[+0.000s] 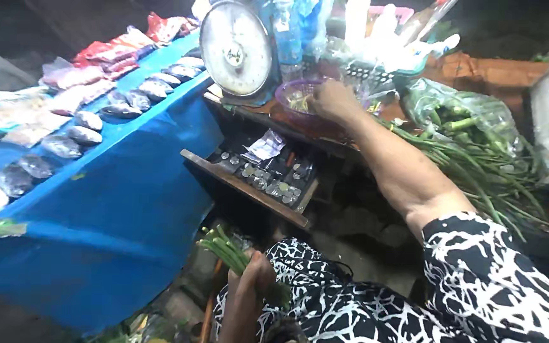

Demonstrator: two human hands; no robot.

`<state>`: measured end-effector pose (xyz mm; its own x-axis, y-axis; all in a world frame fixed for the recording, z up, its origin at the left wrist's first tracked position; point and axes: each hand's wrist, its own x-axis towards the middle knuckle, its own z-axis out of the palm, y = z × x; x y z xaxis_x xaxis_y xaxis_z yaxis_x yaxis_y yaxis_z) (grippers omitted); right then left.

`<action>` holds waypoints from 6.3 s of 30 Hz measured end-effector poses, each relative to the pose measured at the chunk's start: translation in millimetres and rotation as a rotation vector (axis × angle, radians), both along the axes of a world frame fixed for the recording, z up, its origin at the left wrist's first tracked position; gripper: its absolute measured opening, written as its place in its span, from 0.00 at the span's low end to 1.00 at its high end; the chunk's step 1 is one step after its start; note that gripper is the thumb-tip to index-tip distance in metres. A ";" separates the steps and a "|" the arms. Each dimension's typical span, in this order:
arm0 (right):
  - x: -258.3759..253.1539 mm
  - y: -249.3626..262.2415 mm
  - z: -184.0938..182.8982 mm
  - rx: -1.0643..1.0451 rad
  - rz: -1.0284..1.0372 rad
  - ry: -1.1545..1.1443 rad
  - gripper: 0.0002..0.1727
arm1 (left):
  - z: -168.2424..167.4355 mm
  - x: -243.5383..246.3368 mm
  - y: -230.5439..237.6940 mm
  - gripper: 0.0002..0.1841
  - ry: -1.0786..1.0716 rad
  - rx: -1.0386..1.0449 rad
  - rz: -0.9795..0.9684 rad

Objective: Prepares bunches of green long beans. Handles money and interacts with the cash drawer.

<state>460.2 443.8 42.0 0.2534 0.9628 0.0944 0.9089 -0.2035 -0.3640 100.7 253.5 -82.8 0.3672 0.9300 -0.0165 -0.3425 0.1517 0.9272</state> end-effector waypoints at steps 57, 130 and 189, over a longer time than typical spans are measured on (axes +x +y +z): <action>36.4 -5.0 25.5 0.664 -0.082 0.492 0.14 | 0.2 8.3 0.5 0.15 0.036 -0.163 0.169; 0.9 -21.2 -55.9 0.745 0.014 -0.209 0.12 | -0.1 20.1 -15.1 0.13 0.060 -0.207 0.025; -0.6 -15.1 -62.1 0.843 -0.050 -0.263 0.12 | 2.6 20.9 -14.4 0.14 0.078 -0.165 0.021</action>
